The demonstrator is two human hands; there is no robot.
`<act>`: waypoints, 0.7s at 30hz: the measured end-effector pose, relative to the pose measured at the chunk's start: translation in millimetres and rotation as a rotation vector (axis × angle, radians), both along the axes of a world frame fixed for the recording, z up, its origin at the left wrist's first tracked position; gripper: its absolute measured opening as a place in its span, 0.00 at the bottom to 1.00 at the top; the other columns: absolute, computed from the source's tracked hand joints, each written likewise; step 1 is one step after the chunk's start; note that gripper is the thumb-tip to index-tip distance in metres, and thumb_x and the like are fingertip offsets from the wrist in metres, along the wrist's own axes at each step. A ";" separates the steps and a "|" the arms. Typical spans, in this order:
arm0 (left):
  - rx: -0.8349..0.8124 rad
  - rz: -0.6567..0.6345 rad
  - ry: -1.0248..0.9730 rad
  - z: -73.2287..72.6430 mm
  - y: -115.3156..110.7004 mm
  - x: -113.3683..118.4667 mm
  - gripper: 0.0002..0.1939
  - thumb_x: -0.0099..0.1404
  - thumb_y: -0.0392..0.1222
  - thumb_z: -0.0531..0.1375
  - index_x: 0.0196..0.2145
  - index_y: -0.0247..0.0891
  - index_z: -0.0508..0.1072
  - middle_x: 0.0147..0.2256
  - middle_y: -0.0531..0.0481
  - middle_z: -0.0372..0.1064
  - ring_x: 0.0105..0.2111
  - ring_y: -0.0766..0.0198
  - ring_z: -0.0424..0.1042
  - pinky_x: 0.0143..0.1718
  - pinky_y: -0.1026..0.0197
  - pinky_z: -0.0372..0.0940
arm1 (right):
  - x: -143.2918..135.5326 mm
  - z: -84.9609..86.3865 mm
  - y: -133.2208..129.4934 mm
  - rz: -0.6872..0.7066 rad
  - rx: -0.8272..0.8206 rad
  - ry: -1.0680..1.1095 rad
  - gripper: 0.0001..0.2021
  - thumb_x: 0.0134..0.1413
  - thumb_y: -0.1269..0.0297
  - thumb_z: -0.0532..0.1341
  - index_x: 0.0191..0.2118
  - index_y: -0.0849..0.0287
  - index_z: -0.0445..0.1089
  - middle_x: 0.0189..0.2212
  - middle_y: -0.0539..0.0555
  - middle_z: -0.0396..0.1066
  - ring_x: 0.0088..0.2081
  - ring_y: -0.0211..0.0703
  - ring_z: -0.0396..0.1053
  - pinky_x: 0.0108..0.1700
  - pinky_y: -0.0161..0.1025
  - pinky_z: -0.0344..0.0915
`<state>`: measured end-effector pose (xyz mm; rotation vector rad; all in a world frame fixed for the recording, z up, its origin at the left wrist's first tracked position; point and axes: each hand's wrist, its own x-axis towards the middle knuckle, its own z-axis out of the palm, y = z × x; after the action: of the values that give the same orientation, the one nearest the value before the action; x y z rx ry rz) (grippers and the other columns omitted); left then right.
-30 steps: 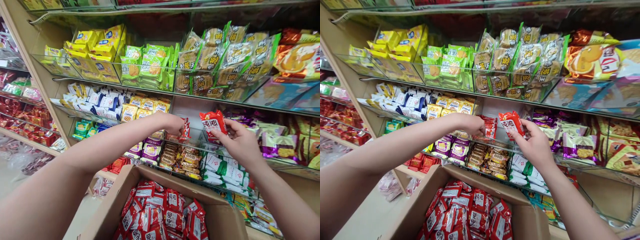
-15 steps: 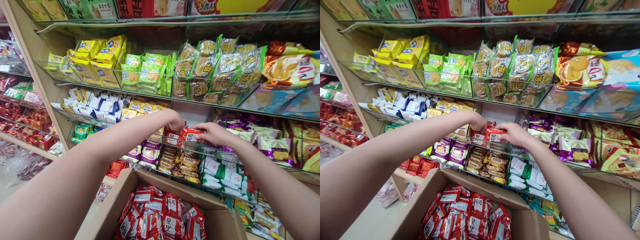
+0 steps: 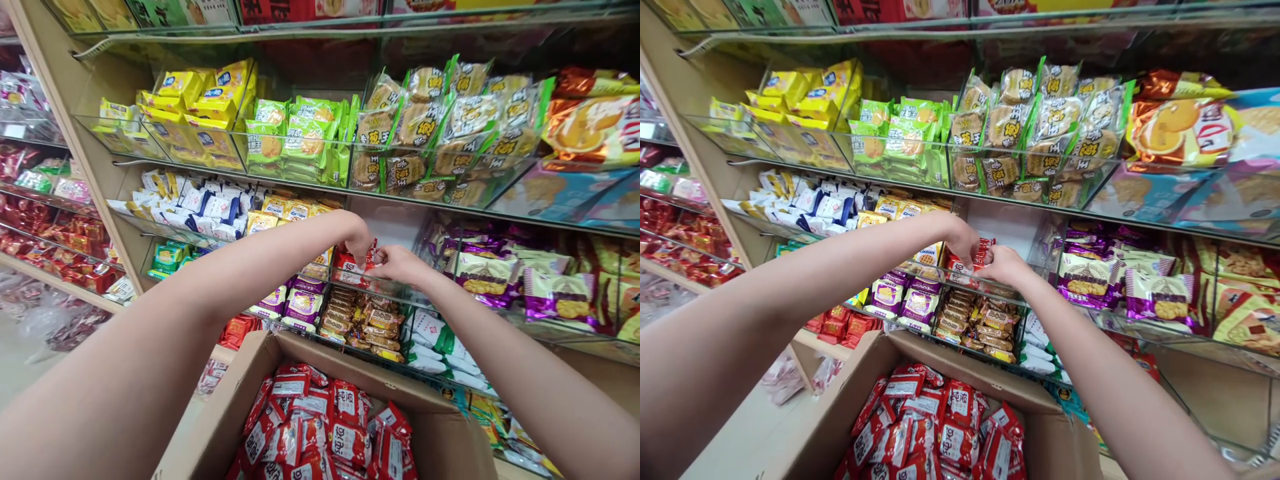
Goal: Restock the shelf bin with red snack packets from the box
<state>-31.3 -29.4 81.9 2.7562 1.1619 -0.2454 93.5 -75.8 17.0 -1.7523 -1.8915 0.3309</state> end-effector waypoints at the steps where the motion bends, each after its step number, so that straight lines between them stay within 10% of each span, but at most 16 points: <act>1: 0.012 0.005 0.051 -0.2 -2.5 -0.4 0.12 0.36 0.36 0.67 0.24 0.37 0.78 0.22 0.48 0.72 0.36 0.50 0.68 0.42 0.53 0.60 | -1.9 -1.2 1.4 0.004 -0.012 0.036 0.15 0.26 0.63 0.68 0.21 0.56 0.59 0.17 0.45 0.61 0.24 0.39 0.61 0.26 0.36 0.57; 8: 0.091 0.026 0.109 -8.9 -19.5 1.8 0.16 0.35 0.29 0.66 0.27 0.37 0.78 0.27 0.46 0.74 0.41 0.47 0.66 0.45 0.54 0.58 | -7.3 -3.0 -6.2 -0.010 -0.117 0.394 0.20 0.21 0.68 0.70 0.28 0.56 0.65 0.25 0.50 0.70 0.32 0.46 0.67 0.33 0.41 0.65; 13: 0.089 0.038 0.101 -14.3 -22.1 11.3 0.21 0.35 0.25 0.63 0.31 0.34 0.78 0.32 0.43 0.74 0.44 0.44 0.65 0.48 0.53 0.57 | -13.3 4.5 -9.8 0.168 -0.343 0.725 0.13 0.32 0.77 0.64 0.30 0.57 0.69 0.28 0.50 0.75 0.32 0.42 0.71 0.36 0.39 0.69; 21: -0.023 0.000 0.075 -20.2 -18.3 3.9 0.19 0.43 0.30 0.58 0.36 0.34 0.77 0.31 0.44 0.74 0.37 0.53 0.67 0.42 0.57 0.61 | -16.9 7.3 -0.4 0.089 -0.522 0.998 0.12 0.56 0.74 0.46 0.32 0.62 0.65 0.21 0.55 0.72 0.26 0.43 0.71 0.35 0.44 0.70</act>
<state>-27.4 -47.7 61.7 2.7494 1.1685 -0.3634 76.6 -76.2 24.3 -1.3388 -1.1747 1.5123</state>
